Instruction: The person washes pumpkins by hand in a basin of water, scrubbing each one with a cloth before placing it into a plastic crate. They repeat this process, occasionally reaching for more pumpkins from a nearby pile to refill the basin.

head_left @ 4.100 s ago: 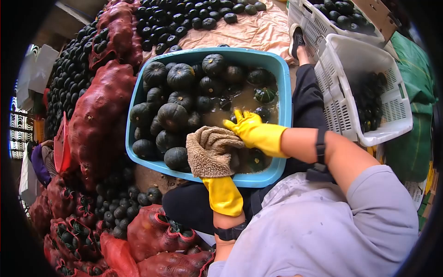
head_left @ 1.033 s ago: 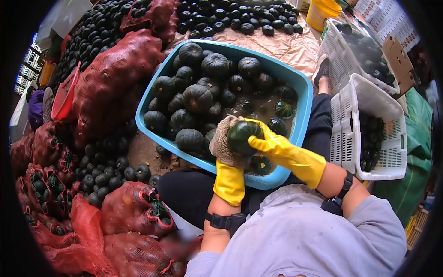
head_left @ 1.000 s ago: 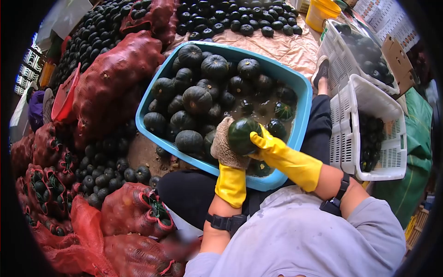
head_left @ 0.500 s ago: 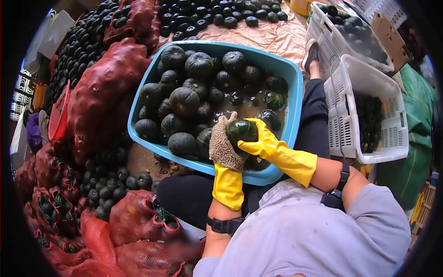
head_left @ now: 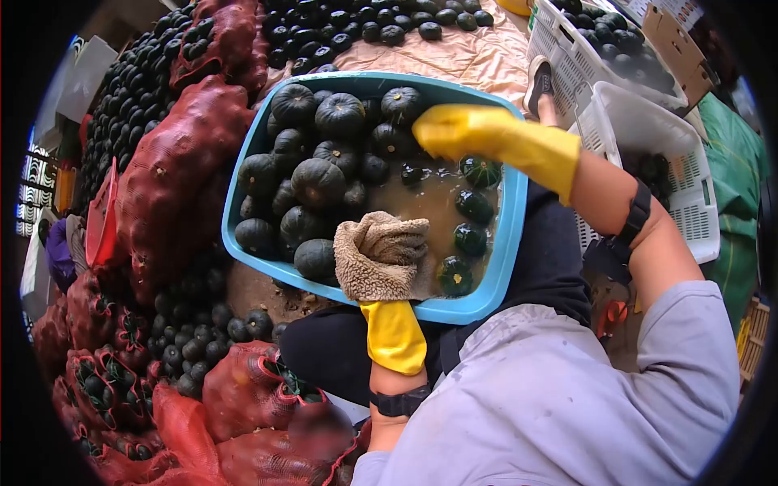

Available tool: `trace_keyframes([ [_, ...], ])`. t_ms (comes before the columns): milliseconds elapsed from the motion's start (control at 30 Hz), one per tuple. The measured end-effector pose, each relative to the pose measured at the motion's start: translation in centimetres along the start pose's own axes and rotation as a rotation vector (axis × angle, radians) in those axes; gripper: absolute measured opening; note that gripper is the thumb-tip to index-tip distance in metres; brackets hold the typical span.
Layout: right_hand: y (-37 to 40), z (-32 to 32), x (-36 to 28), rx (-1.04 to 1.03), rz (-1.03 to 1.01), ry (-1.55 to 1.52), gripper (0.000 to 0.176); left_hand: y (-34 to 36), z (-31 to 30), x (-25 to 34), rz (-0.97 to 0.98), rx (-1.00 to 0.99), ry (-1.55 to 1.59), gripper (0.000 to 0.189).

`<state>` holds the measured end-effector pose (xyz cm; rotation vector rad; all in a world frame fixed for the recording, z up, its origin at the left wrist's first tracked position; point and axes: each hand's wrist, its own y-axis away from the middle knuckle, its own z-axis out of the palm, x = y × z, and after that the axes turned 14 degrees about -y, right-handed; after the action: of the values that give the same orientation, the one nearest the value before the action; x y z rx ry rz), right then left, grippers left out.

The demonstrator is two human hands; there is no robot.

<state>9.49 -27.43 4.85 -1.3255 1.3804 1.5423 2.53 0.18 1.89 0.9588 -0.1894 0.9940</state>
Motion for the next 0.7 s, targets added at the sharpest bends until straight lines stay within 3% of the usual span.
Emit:
trace_keyframes([
  [33,0.0,0.8,0.4,-0.11,0.399,0.778,0.056,-0.2,0.4,-0.1,-0.009,-0.004,-0.013,0.035],
  [67,-0.3,1.3,3.9,-0.278,0.579,0.996,0.073,-0.3,0.6,-0.2,-0.014,-0.023,-0.042,0.038],
  [133,2.9,4.7,8.4,-0.095,0.474,1.025,0.084,-0.4,0.9,-0.6,-0.021,-0.054,-0.098,0.043],
  [200,1.7,7.0,13.4,0.217,0.508,0.894,0.091,-2.1,-0.6,-1.4,-0.043,-0.053,-0.072,0.045],
  [233,0.6,6.9,13.9,0.246,0.634,0.738,0.086,-2.1,-0.4,-1.6,-0.044,-0.066,-0.087,0.044],
  [333,-1.0,5.8,12.3,0.026,0.73,0.72,0.078,-2.3,-0.1,-1.8,-0.049,-0.085,-0.074,0.041],
  [400,0.8,5.7,13.3,0.204,0.463,0.681,0.082,-3.1,-0.6,-1.6,-0.049,-0.143,-0.059,0.04],
  [467,2.1,5.0,11.5,0.159,0.236,0.602,0.083,-2.5,0.1,-1.7,-0.047,-0.069,-0.056,0.039],
  [533,4.3,5.3,8.0,0.218,0.208,-0.194,0.079,-2.4,0.0,-1.6,-0.047,-0.058,-0.062,0.039],
  [567,3.7,4.5,8.2,0.283,0.142,-0.169,0.072,-2.4,-0.2,-1.7,-0.032,-0.075,-0.061,0.038],
  [667,4.9,5.3,6.1,0.112,0.085,-1.106,0.054,-3.6,-2.0,-2.2,-0.04,-0.12,0.042,0.037],
  [700,5.3,5.5,6.3,0.074,0.184,-1.354,0.048,-3.4,-1.7,-2.2,-0.04,-0.098,0.053,0.036],
])
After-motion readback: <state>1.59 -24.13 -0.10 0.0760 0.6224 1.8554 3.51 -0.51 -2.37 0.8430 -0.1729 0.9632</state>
